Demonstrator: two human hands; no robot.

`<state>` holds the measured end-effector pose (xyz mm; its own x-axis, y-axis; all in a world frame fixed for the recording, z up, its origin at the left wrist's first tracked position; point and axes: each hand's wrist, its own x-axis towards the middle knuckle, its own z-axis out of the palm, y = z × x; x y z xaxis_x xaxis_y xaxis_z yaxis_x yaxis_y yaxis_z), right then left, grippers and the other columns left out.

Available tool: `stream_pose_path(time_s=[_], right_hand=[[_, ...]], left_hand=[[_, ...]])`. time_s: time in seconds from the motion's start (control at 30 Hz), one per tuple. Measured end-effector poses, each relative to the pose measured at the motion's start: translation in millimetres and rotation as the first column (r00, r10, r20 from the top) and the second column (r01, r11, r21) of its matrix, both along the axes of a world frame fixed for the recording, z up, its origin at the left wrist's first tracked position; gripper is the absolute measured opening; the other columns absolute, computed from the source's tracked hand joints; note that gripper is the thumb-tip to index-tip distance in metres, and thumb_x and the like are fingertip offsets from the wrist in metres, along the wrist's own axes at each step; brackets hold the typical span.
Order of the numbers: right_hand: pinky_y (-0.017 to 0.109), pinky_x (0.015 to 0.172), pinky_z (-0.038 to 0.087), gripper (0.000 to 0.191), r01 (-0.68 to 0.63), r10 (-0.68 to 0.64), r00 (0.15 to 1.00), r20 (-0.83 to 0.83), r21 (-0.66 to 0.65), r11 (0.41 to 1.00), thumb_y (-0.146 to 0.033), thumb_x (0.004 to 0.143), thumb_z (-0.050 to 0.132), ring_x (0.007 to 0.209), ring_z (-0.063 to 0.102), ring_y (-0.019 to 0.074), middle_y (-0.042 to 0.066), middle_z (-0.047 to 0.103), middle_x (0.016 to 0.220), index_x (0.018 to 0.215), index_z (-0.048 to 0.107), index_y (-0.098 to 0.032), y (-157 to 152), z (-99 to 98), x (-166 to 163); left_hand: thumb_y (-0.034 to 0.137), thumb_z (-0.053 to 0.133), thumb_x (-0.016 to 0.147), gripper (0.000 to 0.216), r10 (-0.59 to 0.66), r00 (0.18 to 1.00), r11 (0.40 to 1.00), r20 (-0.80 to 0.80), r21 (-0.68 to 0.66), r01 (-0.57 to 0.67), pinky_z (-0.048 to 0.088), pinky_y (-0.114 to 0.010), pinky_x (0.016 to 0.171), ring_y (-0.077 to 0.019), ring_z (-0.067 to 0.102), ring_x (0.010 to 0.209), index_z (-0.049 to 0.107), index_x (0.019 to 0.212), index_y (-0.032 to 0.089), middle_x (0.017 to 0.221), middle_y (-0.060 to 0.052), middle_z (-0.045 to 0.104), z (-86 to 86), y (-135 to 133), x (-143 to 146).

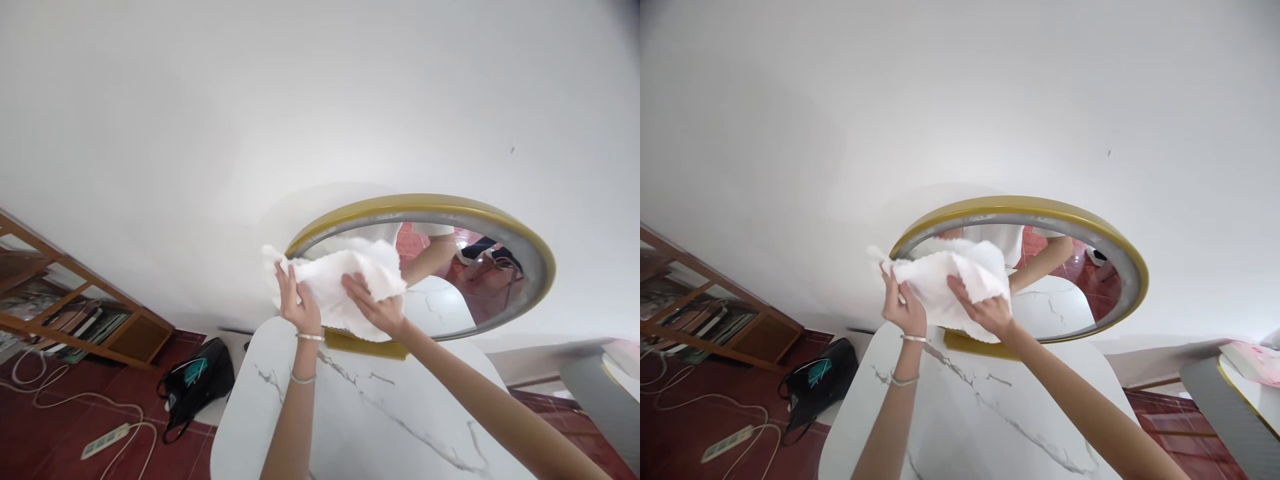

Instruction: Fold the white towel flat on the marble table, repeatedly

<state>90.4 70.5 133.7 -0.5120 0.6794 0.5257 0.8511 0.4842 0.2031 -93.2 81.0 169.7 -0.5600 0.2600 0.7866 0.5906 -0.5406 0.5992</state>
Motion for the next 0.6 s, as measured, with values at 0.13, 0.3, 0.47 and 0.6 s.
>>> stream_pose_path(time_s=[0.13, 0.3, 0.47, 0.6], right_hand=[[0.038, 0.116, 0.026, 0.054, 0.081, -0.059, 0.996, -0.063, 0.469, 0.88, -0.021, 0.097, 0.044, 0.141, 0.032, 0.0223, 0.006, 0.048, 0.143, 0.149, 0.031, -0.02, 3.4, 90.1, 1.1], [0.053, 0.118, -0.002, 0.052, 0.066, -0.007, 0.996, -0.092, 0.649, 0.758, -0.021, 0.099, 0.044, 0.143, 0.025, 0.0217, 0.004, 0.049, 0.143, 0.149, 0.028, -0.02, 7.6, 165.7, -5.3], [0.049, 0.112, 0.029, 0.046, -0.09, 0.132, 0.99, -0.042, 0.529, 0.844, -0.017, 0.098, 0.041, 0.14, 0.034, 0.0245, 0.007, 0.047, 0.144, 0.144, 0.038, -0.022, 9.9, 133.4, -7.9], [0.04, 0.094, 0.048, 0.04, -0.206, 0.204, 0.978, 0.052, 0.028, 0.978, -0.027, 0.099, 0.039, 0.116, 0.059, 0.0246, 0.014, 0.053, 0.138, 0.137, 0.049, -0.02, 5.8, 55.9, -2.6]], left_hand=[[0.027, 0.042, 0.098, 0.035, -0.073, 0.987, 0.987, -0.142, 0.133, 0.092, 0.047, -0.035, 0.104, -0.0206, 0.05, 0.13, 0.059, 0.128, 0.021, 0.137, -0.008, 0.056, 76.1, 14.3, 5.1], [0.031, 0.043, 0.098, 0.032, -0.182, 0.939, 0.97, -0.292, 0.105, 0.221, 0.051, -0.032, 0.096, -0.0182, 0.061, 0.115, 0.06, 0.122, 0.017, 0.12, -0.009, 0.067, 122.2, 22.8, 18.1], [0.027, 0.045, 0.096, 0.021, -0.133, 0.952, 0.982, -0.277, 0.093, 0.164, 0.052, -0.036, 0.093, -0.0198, 0.062, 0.112, 0.064, 0.099, 0.018, 0.11, -0.009, 0.069, 83.7, 14.5, 16.9], [0.023, 0.049, 0.091, 0.017, -0.089, 0.975, 0.996, -0.203, 0.006, 0.092, 0.051, -0.04, 0.092, -0.0204, 0.063, 0.105, 0.06, 0.079, 0.019, 0.098, -0.008, 0.068, -0.3, -5.6, 13.3]])
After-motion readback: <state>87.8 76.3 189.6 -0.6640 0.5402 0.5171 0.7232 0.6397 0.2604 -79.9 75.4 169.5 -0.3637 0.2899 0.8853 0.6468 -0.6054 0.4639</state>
